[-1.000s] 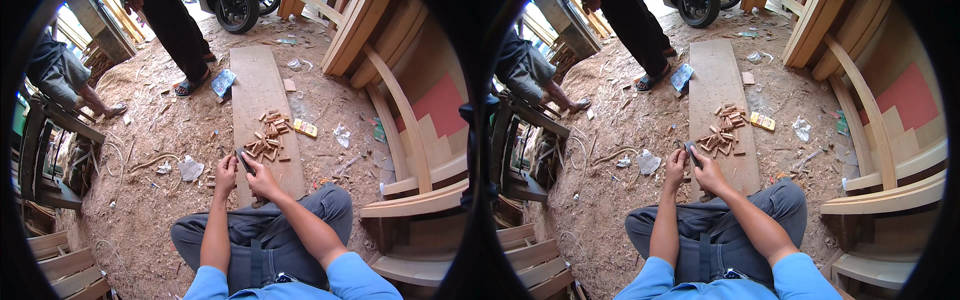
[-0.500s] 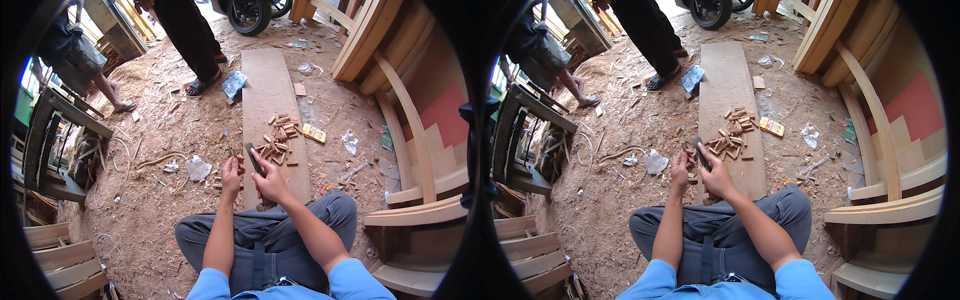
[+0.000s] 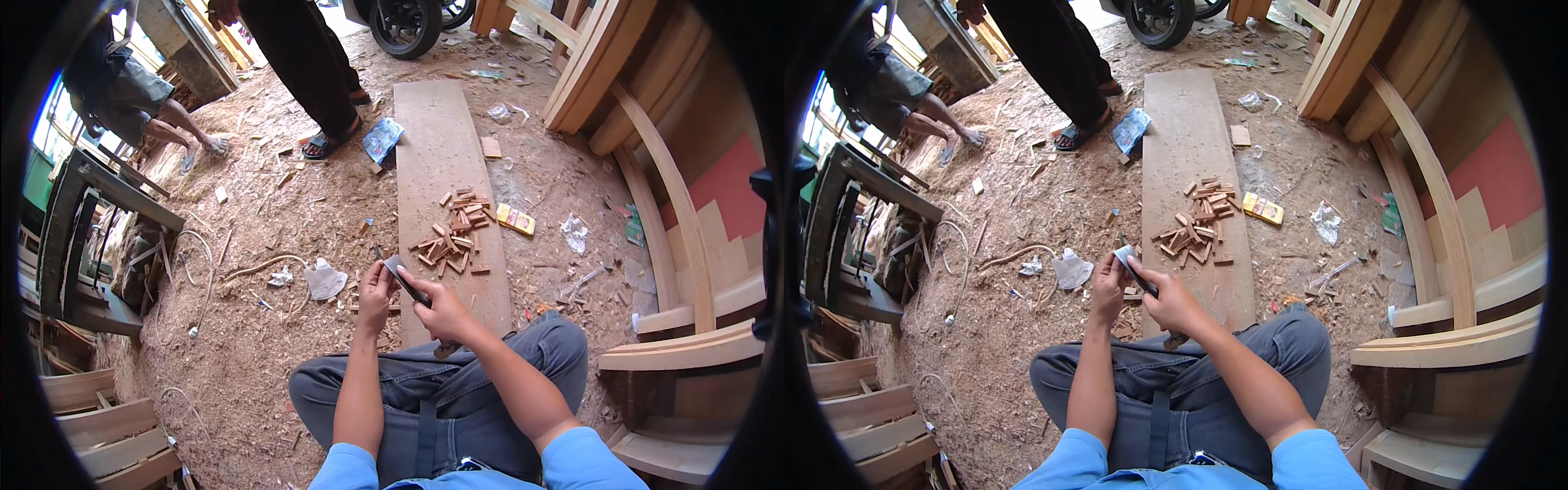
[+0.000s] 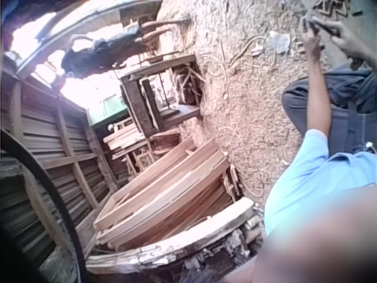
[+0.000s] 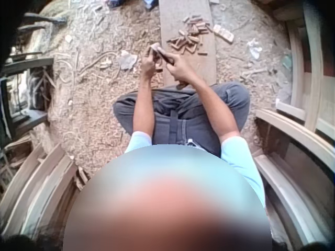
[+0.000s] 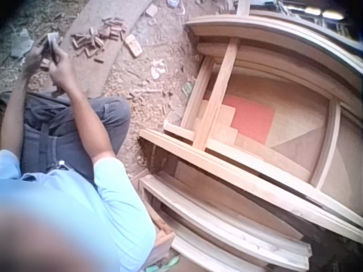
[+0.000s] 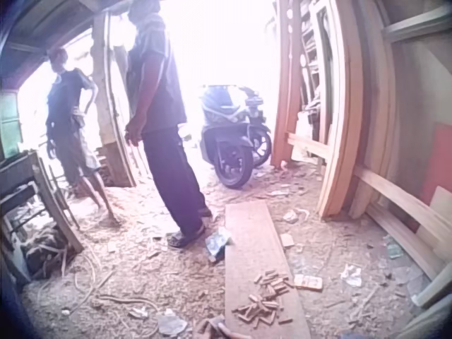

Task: The person sits on the floor in a woodworking shop and uses a knife to shape small wooden blocks. They repeatedly pick up blocks, carve them, and place them on a board.

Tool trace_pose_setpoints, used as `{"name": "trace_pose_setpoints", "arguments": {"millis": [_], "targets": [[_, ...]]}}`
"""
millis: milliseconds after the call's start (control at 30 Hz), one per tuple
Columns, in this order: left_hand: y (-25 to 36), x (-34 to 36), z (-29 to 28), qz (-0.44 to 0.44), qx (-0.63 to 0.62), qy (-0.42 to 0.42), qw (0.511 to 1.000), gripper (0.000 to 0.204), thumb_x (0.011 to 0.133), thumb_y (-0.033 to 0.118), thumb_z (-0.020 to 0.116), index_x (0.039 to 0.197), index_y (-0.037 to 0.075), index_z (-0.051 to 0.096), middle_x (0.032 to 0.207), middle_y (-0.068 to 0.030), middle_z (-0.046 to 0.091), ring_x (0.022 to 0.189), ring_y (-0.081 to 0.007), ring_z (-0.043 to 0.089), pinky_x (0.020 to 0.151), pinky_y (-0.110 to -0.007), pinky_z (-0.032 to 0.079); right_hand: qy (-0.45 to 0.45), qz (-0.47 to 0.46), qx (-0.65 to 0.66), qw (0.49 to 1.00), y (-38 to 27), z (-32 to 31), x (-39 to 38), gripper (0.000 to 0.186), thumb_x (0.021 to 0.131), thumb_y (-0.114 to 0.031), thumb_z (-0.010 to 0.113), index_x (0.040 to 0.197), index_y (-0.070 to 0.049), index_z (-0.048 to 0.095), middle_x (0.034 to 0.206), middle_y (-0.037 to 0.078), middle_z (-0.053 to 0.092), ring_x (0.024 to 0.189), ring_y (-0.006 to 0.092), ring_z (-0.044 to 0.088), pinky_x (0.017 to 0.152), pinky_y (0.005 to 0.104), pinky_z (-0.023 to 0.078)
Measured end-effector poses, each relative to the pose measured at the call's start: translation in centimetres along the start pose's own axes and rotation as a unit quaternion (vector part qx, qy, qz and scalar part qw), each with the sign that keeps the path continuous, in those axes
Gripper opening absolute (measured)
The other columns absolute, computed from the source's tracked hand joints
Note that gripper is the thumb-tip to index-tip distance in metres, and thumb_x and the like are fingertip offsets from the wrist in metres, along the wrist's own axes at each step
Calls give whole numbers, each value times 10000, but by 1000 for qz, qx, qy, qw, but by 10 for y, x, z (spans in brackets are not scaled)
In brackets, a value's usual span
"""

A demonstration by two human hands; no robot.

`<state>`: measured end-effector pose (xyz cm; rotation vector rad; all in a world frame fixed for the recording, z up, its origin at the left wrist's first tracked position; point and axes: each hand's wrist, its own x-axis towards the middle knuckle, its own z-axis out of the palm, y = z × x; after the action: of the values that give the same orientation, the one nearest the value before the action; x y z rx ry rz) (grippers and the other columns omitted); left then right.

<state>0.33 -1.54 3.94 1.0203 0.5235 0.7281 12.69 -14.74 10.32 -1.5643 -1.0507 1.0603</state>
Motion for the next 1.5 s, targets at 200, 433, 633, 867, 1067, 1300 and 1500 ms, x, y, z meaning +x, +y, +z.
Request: {"name": "trace_pose_setpoints", "arguments": {"millis": [200,433,633,867,1067,1300,1500], "targets": [[6,0,15,20,107,32,994,190,1040,188,527,909,64,587,759,45,541,663,-38,491,602,-196,418,75,-8,-13,997,-5,4,3,677,854,3,497,1490,-227,464,611,45,574,468,84,509,485,287,456],[-8,-17,21,-82,302,-61,948,179,1016,162,557,935,20,630,759,12,584,709,-65,532,653,-238,441,378,-7,235,895,-44,-67,12,626,968,12,430,1555,-151,286,969,124,652,431,79,487,372,241,494],[-1,-6,22,43,230,5,972,219,1028,232,563,1021,30,646,826,3,631,774,-71,579,719,-231,464,237,-56,291,925,-6,-42,4,679,939,38,514,1553,-163,303,784,39,587,473,75,498,377,252,484],[16,-11,25,115,217,92,965,158,988,147,629,1044,2,654,911,-28,659,802,-80,616,696,-234,506,103,-48,169,979,-23,-1,-4,676,919,28,552,1538,-171,364,605,-22,539,418,66,485,385,260,434],[21,-6,26,152,208,133,957,116,954,96,663,1003,-9,655,921,-48,656,813,-107,650,715,-251,552,51,4,81,995,-36,-4,-17,680,883,-3,573,1519,-175,403,821,95,653,570,85,518,551,280,470],[39,-11,28,254,329,171,893,96,920,88,702,962,6,675,907,-49,656,803,-118,622,671,-269,511,17,-6,43,999,-38,3,-24,714,857,-28,589,1522,-203,398,791,142,675,594,122,533,615,296,481],[54,-18,39,310,434,158,831,95,856,48,740,917,8,678,872,-69,656,787,-171,618,673,-291,492,104,-29,107,988,-38,16,-25,729,870,-14,624,1535,-176,371,788,95,705,595,96,551,594,258,476]]}}
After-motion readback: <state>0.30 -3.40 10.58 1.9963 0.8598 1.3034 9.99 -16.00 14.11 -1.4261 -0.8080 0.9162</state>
